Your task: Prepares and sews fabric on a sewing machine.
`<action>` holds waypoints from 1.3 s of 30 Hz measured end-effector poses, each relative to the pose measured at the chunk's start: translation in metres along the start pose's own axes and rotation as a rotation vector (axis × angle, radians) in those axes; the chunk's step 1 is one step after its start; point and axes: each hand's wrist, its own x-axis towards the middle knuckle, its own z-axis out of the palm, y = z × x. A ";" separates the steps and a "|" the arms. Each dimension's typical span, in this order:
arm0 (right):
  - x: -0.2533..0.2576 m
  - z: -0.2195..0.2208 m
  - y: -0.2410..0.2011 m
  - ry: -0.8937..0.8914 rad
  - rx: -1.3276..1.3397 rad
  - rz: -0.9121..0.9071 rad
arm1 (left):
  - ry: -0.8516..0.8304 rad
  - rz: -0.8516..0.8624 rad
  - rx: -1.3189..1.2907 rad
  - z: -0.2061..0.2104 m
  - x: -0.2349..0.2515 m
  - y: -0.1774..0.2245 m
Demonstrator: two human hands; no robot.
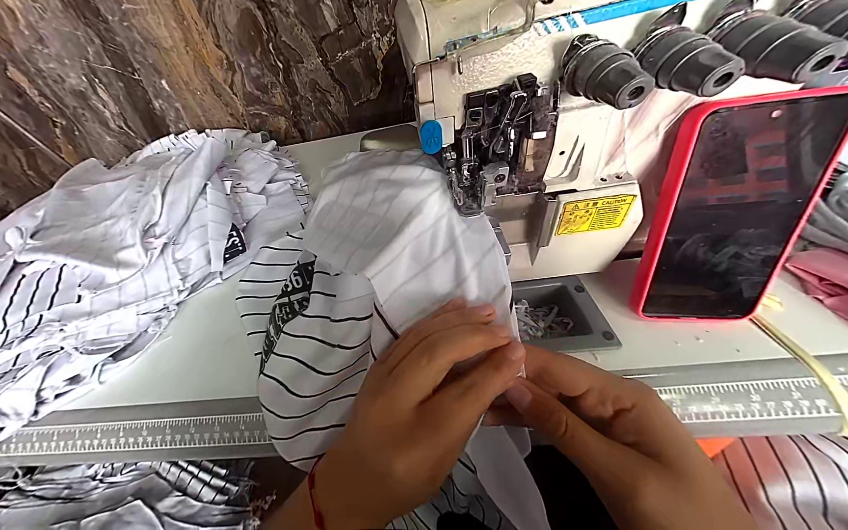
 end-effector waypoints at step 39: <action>-0.002 0.009 0.022 0.238 -0.221 -0.319 | -0.209 0.257 0.333 -0.044 0.010 -0.016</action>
